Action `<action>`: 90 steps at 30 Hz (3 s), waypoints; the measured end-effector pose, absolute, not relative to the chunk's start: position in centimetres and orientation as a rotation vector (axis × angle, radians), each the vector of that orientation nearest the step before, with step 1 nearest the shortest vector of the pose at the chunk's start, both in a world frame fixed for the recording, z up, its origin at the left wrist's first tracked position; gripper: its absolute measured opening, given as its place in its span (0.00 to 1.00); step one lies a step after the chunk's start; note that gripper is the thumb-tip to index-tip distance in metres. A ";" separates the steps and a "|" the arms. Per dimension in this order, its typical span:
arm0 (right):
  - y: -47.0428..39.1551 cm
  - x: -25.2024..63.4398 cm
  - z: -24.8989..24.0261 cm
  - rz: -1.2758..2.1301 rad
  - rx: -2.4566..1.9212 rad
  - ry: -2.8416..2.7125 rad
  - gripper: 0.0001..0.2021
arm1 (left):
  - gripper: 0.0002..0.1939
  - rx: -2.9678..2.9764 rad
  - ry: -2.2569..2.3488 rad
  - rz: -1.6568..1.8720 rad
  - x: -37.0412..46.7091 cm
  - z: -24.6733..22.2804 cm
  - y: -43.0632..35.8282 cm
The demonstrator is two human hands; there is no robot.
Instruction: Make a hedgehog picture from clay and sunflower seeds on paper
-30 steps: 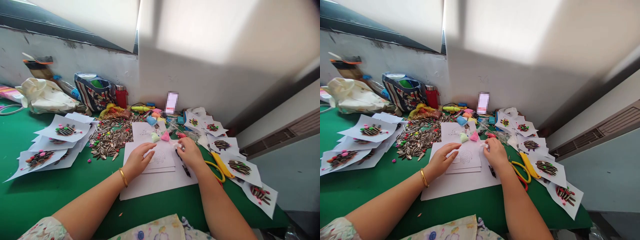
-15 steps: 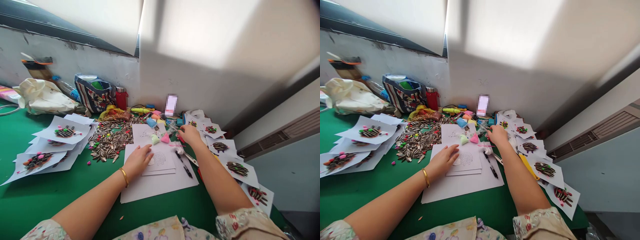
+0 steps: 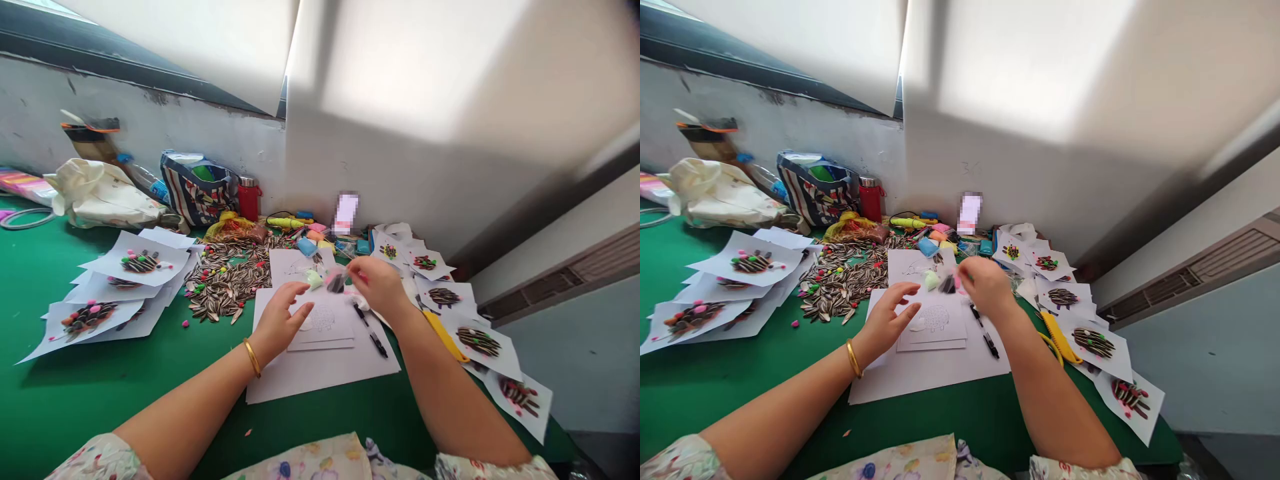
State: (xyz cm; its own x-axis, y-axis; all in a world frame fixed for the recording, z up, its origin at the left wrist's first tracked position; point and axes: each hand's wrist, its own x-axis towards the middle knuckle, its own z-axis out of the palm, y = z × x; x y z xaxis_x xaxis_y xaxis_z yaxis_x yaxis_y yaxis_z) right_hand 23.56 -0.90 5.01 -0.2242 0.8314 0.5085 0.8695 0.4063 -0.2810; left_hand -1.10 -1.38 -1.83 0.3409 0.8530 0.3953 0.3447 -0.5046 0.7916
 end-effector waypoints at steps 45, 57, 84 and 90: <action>-6.2 18.5 -2.4 0.702 -1.227 -1.747 0.06 | 0.05 2.169 1.005 0.984 -0.7 -1.7 -2.0; -6.8 18.1 -1.4 0.779 -1.232 -1.791 0.10 | 0.07 2.226 1.001 1.030 -0.7 -1.9 -2.4; -6.4 18.5 -1.9 0.738 -1.321 -1.742 0.06 | 0.05 2.154 0.961 1.079 -0.6 -1.5 -2.4; -5.4 19.8 -2.4 0.609 -1.400 -1.643 0.06 | 0.08 1.763 1.030 1.139 -0.7 -1.4 -1.9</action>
